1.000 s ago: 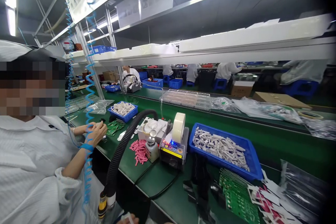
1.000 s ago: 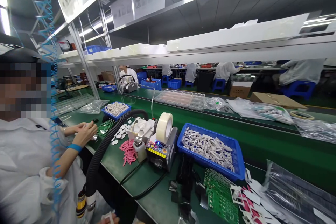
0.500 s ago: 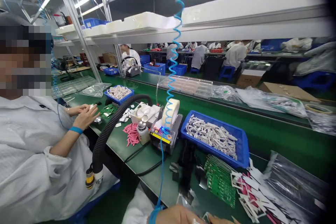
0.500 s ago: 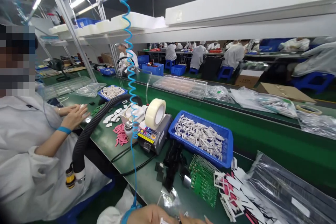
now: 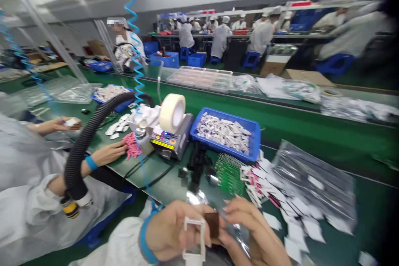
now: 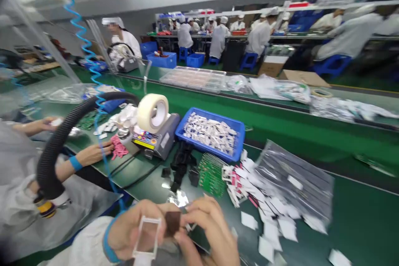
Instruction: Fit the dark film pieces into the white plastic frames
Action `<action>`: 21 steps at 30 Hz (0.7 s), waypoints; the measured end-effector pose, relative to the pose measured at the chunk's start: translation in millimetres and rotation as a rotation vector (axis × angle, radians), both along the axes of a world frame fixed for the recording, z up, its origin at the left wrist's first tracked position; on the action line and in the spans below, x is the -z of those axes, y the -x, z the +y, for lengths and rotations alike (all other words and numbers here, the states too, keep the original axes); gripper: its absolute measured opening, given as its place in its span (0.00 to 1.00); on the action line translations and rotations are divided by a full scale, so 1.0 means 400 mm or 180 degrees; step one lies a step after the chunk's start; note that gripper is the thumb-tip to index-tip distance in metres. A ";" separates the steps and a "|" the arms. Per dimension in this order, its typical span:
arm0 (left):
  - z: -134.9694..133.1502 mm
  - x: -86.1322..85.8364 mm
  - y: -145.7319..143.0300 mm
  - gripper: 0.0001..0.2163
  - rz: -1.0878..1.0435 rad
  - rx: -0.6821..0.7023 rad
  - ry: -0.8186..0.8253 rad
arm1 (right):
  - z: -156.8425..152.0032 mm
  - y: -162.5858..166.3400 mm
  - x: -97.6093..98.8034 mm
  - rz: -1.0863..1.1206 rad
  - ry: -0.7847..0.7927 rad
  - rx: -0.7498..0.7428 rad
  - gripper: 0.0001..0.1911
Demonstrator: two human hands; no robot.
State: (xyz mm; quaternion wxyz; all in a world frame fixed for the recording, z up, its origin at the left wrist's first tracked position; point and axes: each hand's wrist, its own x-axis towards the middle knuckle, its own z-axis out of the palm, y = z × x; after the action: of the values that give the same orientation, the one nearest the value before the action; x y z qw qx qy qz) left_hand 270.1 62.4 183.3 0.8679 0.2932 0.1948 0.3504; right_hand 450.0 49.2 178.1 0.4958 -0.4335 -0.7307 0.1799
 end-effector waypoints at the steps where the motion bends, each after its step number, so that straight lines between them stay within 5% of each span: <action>1: 0.003 -0.005 0.002 0.18 0.0085 -0.0016 -0.0214 | -0.002 0.007 -0.018 0.0085 -0.0055 0.0084 0.02; 8: 0.033 0.003 0.014 0.18 0.0370 0.0491 -0.1457 | -0.018 0.024 -0.056 -0.0262 0.0086 0.0238 0.07; 14: 0.015 -0.061 0.011 0.13 0.0763 0.0421 -0.1526 | -0.019 0.018 -0.053 -0.0108 0.0398 0.0227 0.07; 21: 0.016 -0.049 0.015 0.17 0.0941 0.0489 -0.1553 | -0.020 0.024 -0.042 0.0027 0.0647 0.0174 0.10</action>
State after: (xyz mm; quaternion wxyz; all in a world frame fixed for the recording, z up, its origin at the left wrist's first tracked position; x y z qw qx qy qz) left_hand 264.1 68.7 202.9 0.7580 0.5549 0.2064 0.2737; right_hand 440.3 41.2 194.9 0.4571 -0.5006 -0.6945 0.2413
